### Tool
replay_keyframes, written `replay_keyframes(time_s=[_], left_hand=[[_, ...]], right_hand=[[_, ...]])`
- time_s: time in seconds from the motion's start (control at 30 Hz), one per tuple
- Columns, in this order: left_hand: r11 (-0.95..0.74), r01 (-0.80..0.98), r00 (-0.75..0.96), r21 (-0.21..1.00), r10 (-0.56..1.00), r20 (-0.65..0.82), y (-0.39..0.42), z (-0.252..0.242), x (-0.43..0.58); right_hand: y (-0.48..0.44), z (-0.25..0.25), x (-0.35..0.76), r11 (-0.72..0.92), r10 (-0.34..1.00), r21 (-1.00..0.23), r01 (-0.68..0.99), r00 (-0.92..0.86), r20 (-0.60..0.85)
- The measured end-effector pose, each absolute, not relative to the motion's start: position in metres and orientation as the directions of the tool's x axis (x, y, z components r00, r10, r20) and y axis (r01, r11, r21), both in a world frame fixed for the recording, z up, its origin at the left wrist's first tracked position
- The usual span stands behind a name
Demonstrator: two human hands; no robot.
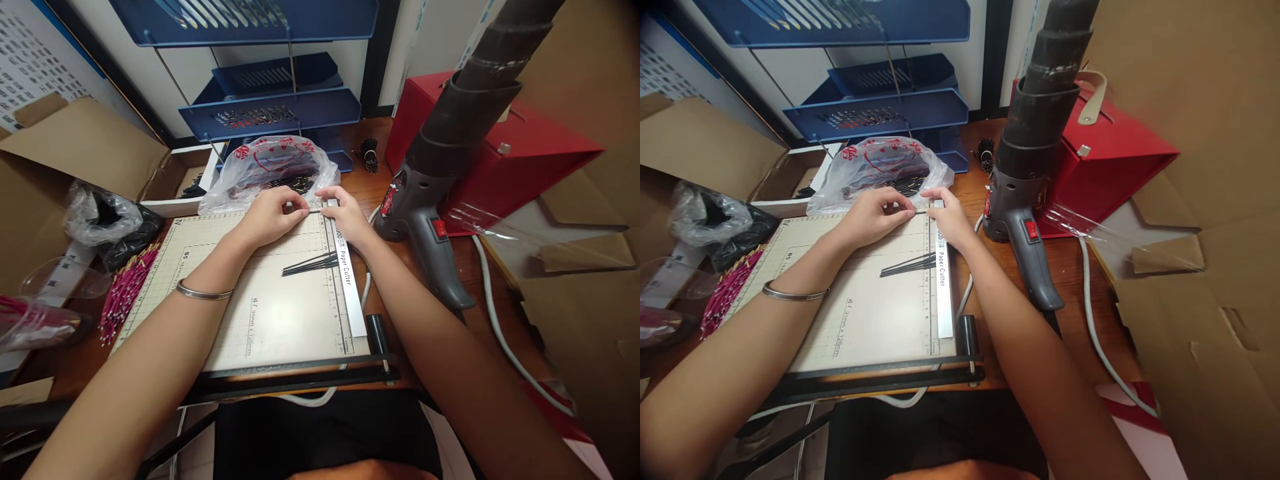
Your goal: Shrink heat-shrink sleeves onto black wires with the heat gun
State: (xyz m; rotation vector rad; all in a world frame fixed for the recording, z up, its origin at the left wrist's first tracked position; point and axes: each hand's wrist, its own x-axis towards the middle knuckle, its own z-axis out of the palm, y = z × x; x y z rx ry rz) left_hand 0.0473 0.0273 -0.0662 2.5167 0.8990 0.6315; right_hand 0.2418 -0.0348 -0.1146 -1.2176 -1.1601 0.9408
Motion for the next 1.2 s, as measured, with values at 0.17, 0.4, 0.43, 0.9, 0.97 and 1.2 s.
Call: replay_keyframes(time_s=[0.17,0.4,0.43,0.9,0.97,1.2], left_hand=[[-0.717,0.5,0.696,0.485,0.666,0.267,0.0276,-0.0654,0.0471],[-0.715,0.498,0.696,0.49,0.667,0.267,0.0286,-0.066,0.0467],[-0.715,0.497,0.695,0.492,0.667,0.268,0.0286,-0.066,0.0468],[-0.656,0.545,0.652,0.522,0.723,0.228,0.0283,-0.0641,0.048],[-0.653,0.549,0.649,0.521,0.727,0.227,0.0277,-0.0639,0.0477],[-0.668,0.524,0.655,0.529,0.713,0.252,0.0264,-0.0628,0.0441]], right_hand=[[-0.0341,-0.116,0.2418,0.153,0.969,-0.987,0.049,0.188,0.159],[-0.0328,-0.1176,0.2422,0.164,0.966,-0.986,0.029,0.198,0.166],[-0.0328,-0.1176,0.2422,0.162,0.966,-0.987,0.024,0.198,0.163],[-0.0274,-0.1221,0.241,0.149,0.961,-0.988,0.027,0.231,0.151],[-0.0287,-0.1196,0.2404,0.148,0.963,-0.989,0.029,0.224,0.15],[-0.0321,-0.1136,0.2381,0.114,0.966,-0.993,0.043,0.23,0.121]])
